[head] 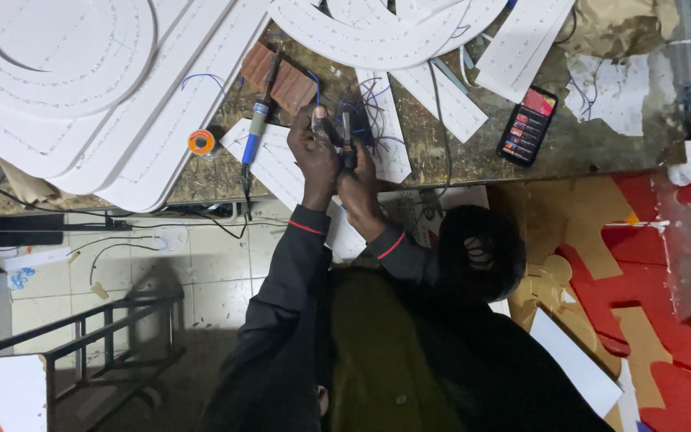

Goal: Preparing and soldering wires to LED strip terminals on a workbench in a sign shop.

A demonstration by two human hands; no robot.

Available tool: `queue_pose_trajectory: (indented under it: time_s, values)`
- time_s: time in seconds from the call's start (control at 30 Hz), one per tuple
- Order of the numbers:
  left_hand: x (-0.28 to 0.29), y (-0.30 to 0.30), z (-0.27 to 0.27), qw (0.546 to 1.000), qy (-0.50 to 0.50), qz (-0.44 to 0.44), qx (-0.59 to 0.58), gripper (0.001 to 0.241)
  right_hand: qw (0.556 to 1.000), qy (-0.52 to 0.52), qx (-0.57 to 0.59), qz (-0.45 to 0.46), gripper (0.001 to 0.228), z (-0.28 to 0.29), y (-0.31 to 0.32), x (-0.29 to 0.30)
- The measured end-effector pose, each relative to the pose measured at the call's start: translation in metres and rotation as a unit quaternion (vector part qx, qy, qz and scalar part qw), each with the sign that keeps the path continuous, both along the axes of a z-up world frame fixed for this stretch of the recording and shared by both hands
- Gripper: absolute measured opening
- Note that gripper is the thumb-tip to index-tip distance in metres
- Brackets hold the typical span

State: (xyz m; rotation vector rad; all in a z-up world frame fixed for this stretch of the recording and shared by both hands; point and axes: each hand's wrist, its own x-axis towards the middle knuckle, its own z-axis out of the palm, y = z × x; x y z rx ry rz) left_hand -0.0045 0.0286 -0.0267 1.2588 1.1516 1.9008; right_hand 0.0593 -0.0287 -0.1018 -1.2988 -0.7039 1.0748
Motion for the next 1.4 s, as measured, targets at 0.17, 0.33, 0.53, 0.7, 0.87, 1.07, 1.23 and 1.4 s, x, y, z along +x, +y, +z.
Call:
queue_pose_trajectory:
  time_s: [0.17,0.33,0.53,0.7,0.87,1.07,1.23,1.4]
  values:
    - [0.010,0.007,0.003,0.995,-0.042,0.077,-0.051,0.038,0.986,0.142,-0.045,-0.077,0.037,-0.030,0.007,0.045]
    - [0.058,0.005,-0.022,0.989,-0.100,-0.013,-0.111,0.045,0.982,0.186,-0.017,-0.038,0.041,0.012,-0.018,0.090]
    - [0.130,0.018,-0.048,0.966,-0.059,-0.175,-0.181,0.034,0.982,0.187,0.001,-0.039,0.049,0.000,-0.024,0.149]
    - [0.176,0.028,-0.077,0.924,0.163,-0.245,-0.245,0.064,0.980,0.186,0.029,-0.062,0.053,-0.011,-0.028,0.191]
    - [0.159,-0.004,-0.040,0.924,0.265,-0.218,-0.169,0.057,0.993,0.108,0.033,-0.036,0.040,0.017,-0.035,0.214]
    - [0.083,-0.001,-0.055,0.960,0.205,-0.155,-0.113,0.020,0.997,0.078,-0.010,0.027,0.029,0.028,-0.041,0.219]
    - [0.031,-0.010,-0.056,0.968,0.178,-0.107,-0.140,0.019,0.993,0.094,-0.034,0.058,0.043,-0.011,-0.036,0.198]
    - [0.014,-0.023,-0.032,0.956,0.218,-0.132,-0.147,0.023,0.964,0.189,0.037,0.184,0.077,0.010,-0.028,0.183]
